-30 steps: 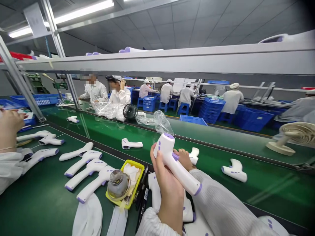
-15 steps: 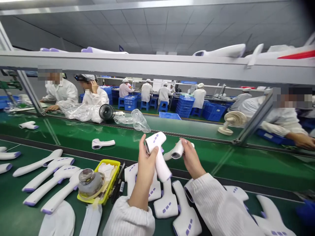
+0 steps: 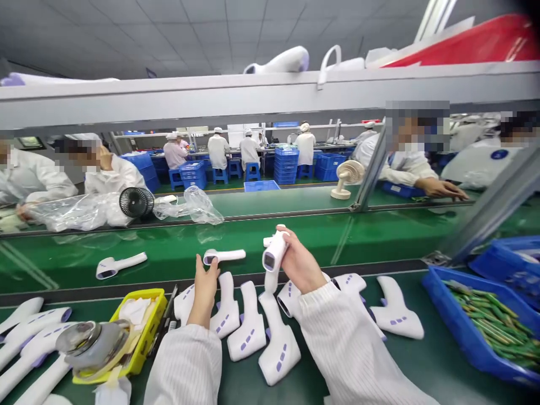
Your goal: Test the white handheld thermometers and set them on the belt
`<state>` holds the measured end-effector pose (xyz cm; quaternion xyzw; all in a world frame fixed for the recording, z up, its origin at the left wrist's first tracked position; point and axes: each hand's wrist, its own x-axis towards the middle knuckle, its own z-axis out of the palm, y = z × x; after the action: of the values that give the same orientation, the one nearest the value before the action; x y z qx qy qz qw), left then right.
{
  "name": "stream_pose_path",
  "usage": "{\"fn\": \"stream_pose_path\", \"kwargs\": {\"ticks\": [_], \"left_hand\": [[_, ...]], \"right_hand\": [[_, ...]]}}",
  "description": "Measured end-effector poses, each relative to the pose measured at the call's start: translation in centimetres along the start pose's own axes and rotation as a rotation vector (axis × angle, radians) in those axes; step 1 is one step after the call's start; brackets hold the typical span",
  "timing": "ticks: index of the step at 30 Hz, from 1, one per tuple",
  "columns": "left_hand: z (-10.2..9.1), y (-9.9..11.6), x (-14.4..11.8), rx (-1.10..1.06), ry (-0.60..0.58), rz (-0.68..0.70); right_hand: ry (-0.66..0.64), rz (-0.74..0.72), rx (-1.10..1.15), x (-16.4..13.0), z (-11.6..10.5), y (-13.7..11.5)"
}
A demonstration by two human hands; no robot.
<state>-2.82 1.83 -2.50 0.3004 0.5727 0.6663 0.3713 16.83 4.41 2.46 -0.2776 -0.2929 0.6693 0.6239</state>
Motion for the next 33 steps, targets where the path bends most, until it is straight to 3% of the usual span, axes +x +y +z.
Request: {"fn": "stream_pose_path", "kwargs": {"ticks": [3,6,8,12,19,33], "left_hand": [[1.4,1.4,-2.1,0.024,-0.154,0.073],[3.0,3.2,-5.4,0.035,-0.509,0.191],[3.6,4.2,-7.5,0.1,-0.603,0.293],[4.1,5.5,-9.8,0.209,-0.479,0.427],[3.8,6.1,-10.8,0.244,-0.458,0.439],[3.6,6.3,-11.5,0.317,-0.454,0.511]], "right_hand": [[-0.058,-0.03,-0.034,-0.4,0.3,0.1],[-0.107,-0.036,-0.021,-0.9,0.8,0.3],[-0.175,-0.006,-0.012,-1.5,1.2,0.4],[-0.297,0.016,0.032,-2.5,2.1,0.6],[-0.454,0.014,0.077,-3.1,2.4,0.5],[-0.479,0.03,0.218,-2.8,2.0,1.1]]}}
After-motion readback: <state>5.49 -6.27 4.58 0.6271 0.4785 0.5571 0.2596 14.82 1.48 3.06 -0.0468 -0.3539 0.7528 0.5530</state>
